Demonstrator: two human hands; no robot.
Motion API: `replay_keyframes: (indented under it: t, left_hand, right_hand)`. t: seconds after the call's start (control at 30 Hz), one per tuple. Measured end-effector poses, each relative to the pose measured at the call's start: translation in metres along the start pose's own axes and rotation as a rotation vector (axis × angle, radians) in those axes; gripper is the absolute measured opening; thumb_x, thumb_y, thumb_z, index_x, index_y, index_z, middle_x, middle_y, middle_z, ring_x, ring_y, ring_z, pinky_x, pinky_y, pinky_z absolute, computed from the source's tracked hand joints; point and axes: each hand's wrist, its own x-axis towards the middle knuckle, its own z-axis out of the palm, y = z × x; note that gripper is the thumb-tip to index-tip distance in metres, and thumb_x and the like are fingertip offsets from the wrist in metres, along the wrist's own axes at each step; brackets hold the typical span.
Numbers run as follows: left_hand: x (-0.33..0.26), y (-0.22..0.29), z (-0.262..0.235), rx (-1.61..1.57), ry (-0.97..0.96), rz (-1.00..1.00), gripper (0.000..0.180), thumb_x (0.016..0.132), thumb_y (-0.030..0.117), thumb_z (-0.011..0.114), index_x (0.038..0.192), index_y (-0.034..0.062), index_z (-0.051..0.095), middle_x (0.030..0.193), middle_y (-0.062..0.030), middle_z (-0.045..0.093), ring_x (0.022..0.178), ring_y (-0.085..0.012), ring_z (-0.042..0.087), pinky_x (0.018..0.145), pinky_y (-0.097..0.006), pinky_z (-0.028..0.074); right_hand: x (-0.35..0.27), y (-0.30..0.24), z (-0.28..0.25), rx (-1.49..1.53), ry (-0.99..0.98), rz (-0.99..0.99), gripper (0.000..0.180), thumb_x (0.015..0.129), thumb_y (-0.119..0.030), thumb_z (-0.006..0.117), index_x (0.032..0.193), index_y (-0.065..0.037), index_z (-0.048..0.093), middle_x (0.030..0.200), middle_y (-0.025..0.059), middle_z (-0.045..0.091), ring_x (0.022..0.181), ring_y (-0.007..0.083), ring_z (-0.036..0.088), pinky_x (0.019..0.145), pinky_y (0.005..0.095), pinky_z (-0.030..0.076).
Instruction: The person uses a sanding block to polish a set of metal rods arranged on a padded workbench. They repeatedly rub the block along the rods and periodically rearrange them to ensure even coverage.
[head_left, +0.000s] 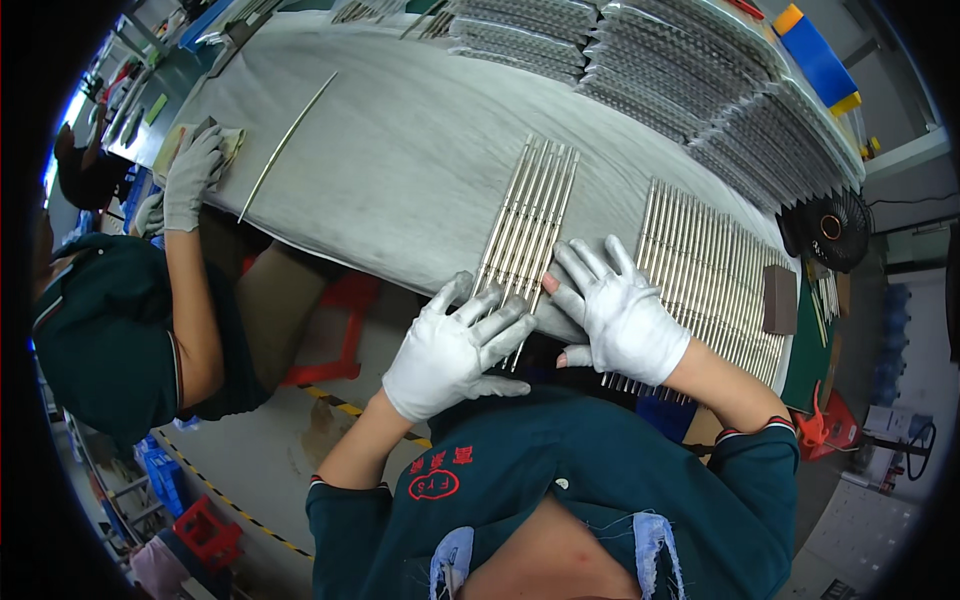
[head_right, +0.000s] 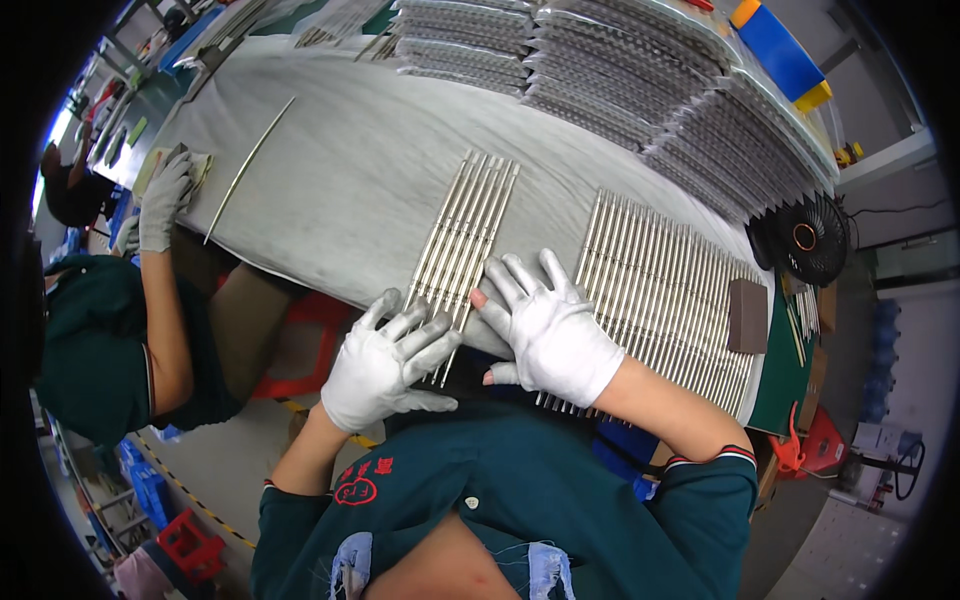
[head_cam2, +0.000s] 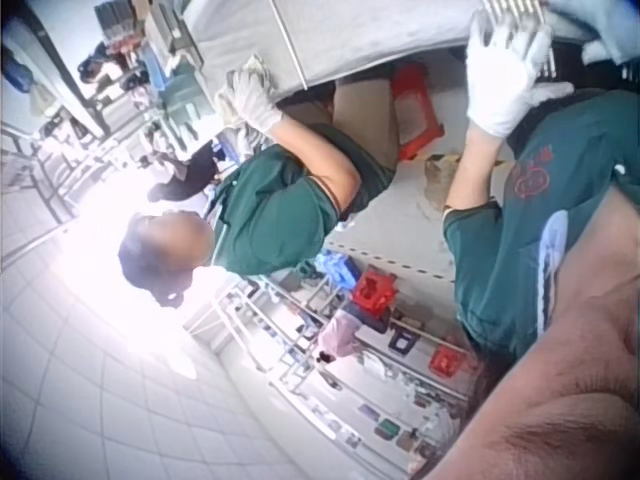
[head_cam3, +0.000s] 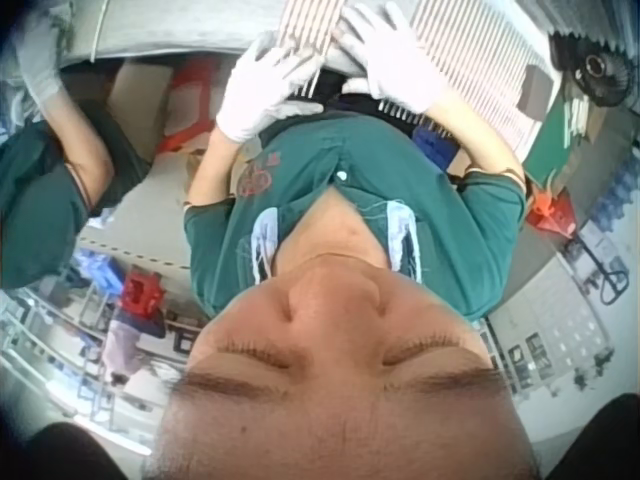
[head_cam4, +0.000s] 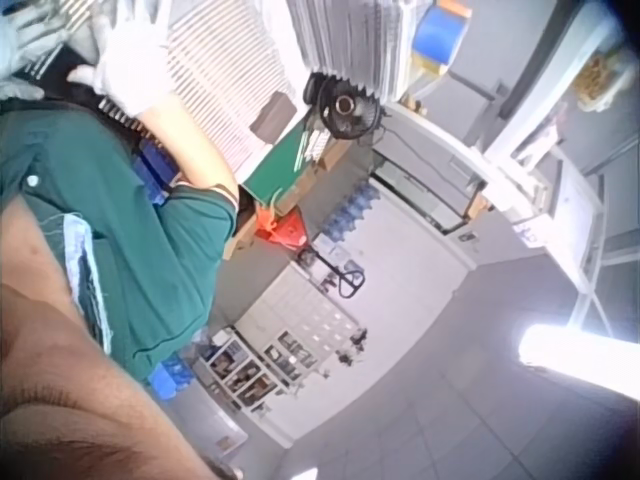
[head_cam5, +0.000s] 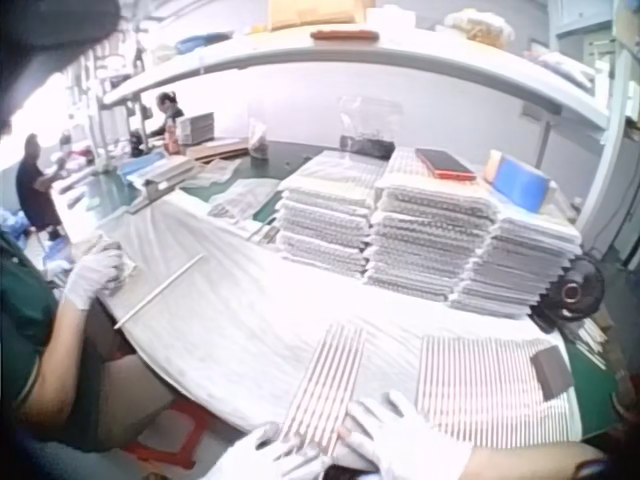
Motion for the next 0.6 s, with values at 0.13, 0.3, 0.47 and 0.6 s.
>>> replay_keyframes:
  t: [0.13,0.3,0.47,0.6]
  left_hand:
    - [-0.018,-0.013,-0.014,0.059,0.190,-0.122,0.066,0.078,0.052,0.076,0.125,0.0075,0.063,0.119,-0.0114,0.069,0.110,-0.0331,0.065,0.101,-0.056,0.047]
    - [-0.063,0.000,-0.010,-0.579,0.464,-0.704,0.034,0.105,0.027,0.057,0.093,0.0004,0.073,0.092,-0.0127,0.074,0.073,-0.0163,0.067,0.072,-0.032,0.054]
    - [-0.067,0.010,-0.008,-1.120,0.121,-1.095,0.052,0.107,0.036,0.052,0.082,-0.0027,0.074,0.077,-0.0093,0.072,0.061,-0.0137,0.065,0.062,-0.028,0.050]
    - [-0.069,0.015,0.018,-1.366,-0.017,-1.009,0.060,0.109,0.044,0.042,0.093,-0.0038,0.074,0.080,-0.0114,0.073,0.072,-0.0147,0.067,0.075,-0.028,0.052]
  right_hand:
    - [-0.006,0.007,-0.009,-0.012,0.039,0.035,0.090,0.077,-0.058,0.074,0.143,-0.002,0.051,0.152,0.0237,0.044,0.143,0.0393,0.038,0.118,0.0611,0.023]
    - [-0.007,0.010,-0.007,-0.022,0.000,-0.008,0.088,0.076,-0.058,0.075,0.141,-0.003,0.054,0.150,0.0223,0.046,0.143,0.0384,0.039,0.117,0.0616,0.024]
    - [-0.002,0.005,-0.004,-0.036,-0.013,-0.029,0.091,0.073,-0.056,0.078,0.143,-0.004,0.054,0.149,0.0218,0.047,0.143,0.0378,0.040,0.117,0.0615,0.025]
    - [-0.003,0.002,-0.001,-0.053,-0.009,-0.020,0.091,0.072,-0.056,0.078,0.143,-0.004,0.053,0.149,0.0220,0.048,0.142,0.0379,0.040,0.118,0.0595,0.024]
